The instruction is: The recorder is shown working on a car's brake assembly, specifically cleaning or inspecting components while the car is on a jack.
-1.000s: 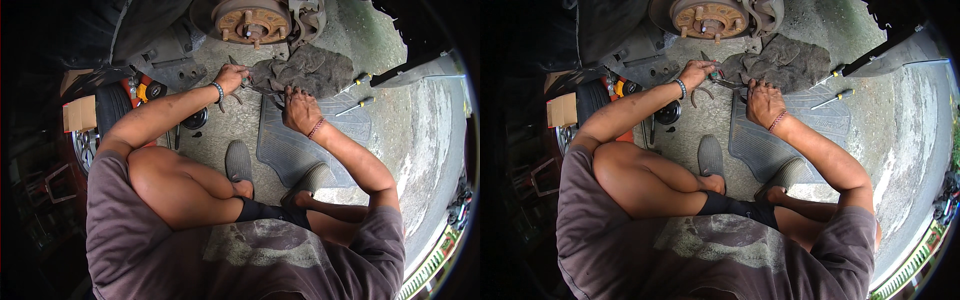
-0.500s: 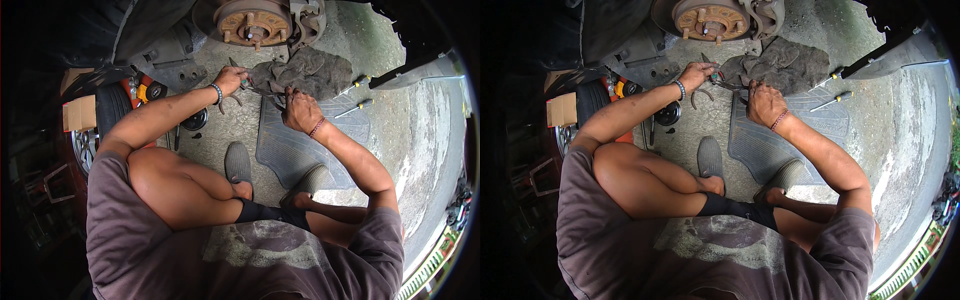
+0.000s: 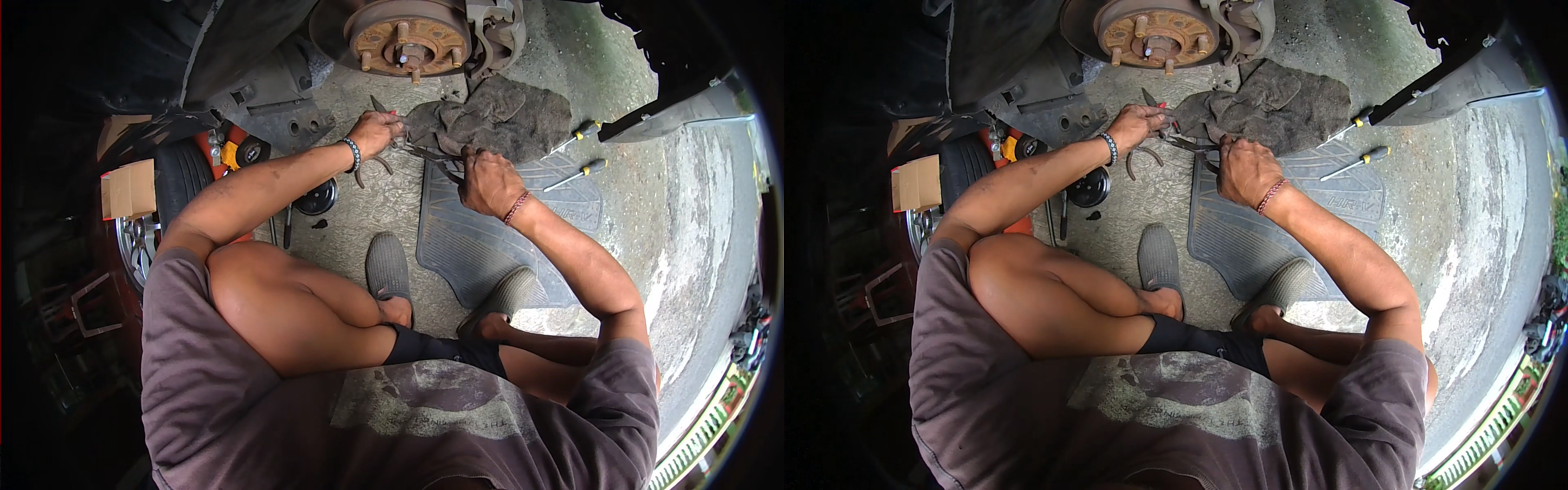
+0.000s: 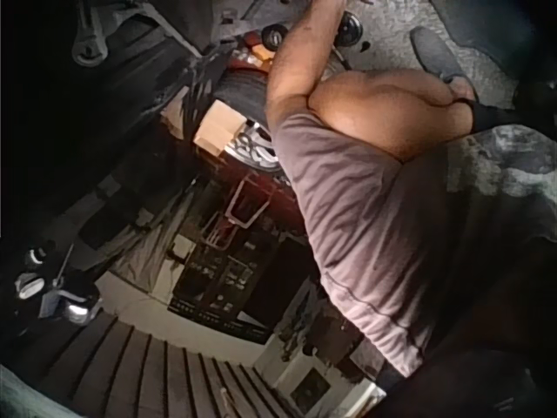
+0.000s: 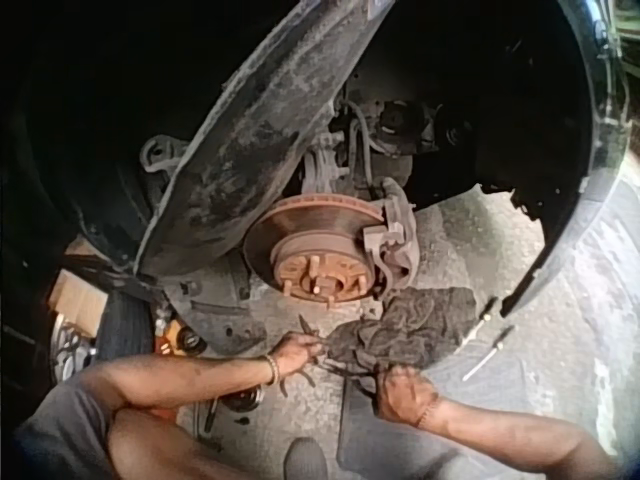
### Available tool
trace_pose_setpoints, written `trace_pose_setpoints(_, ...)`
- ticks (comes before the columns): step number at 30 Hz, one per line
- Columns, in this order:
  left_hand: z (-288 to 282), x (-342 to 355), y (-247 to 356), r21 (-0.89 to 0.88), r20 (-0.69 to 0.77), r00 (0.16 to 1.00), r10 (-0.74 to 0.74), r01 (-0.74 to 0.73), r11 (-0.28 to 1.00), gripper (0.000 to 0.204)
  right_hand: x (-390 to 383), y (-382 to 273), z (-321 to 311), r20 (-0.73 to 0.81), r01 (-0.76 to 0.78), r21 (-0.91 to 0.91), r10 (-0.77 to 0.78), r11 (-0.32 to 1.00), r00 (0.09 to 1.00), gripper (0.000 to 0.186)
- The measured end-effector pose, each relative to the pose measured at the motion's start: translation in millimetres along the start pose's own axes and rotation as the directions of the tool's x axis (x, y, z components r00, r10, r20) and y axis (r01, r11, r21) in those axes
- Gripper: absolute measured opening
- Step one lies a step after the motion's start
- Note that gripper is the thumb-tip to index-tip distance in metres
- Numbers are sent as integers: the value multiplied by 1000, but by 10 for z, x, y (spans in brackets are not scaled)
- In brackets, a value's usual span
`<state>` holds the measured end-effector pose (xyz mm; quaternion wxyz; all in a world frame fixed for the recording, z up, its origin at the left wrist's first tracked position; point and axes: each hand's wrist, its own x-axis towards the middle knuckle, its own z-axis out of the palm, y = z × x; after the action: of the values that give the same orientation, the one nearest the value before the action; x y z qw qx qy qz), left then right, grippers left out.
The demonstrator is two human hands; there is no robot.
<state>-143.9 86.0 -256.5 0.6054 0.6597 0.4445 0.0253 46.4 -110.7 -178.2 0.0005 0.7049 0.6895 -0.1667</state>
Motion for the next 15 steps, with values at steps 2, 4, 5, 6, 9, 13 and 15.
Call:
trace_pose_setpoints(2,-28,77,-155,61,-60,994,87,-84,995,33,4,-33,-13,0,7,-14,-7,1000,1000,50)
trace_pose_setpoints(4,-12,75,-134,82,-58,995,84,-80,993,34,-24,-50,-59,6,18,-29,-18,999,1000,44)
trace_pose_setpoints(5,-10,69,-124,104,-59,995,81,-74,992,35,-31,-64,-93,12,32,-43,-32,999,999,40)
trace_pose_setpoints(6,-6,47,-75,104,-58,995,82,-75,992,35,-29,-79,-134,12,31,-44,-30,999,999,40)
trace_pose_setpoints(9,-18,-9,46,88,-23,999,-23,25,996,34,-20,-113,-188,85,5,-17,-4,1000,996,37)
trace_pose_setpoints(13,-31,-65,97,198,6,999,32,-32,980,36,-11,-113,-158,68,-1,-3,1,1000,998,34)
trace_pose_setpoints(15,-42,-86,109,282,1,995,103,-99,954,37,-8,-121,-160,73,-3,6,2,1000,997,34)
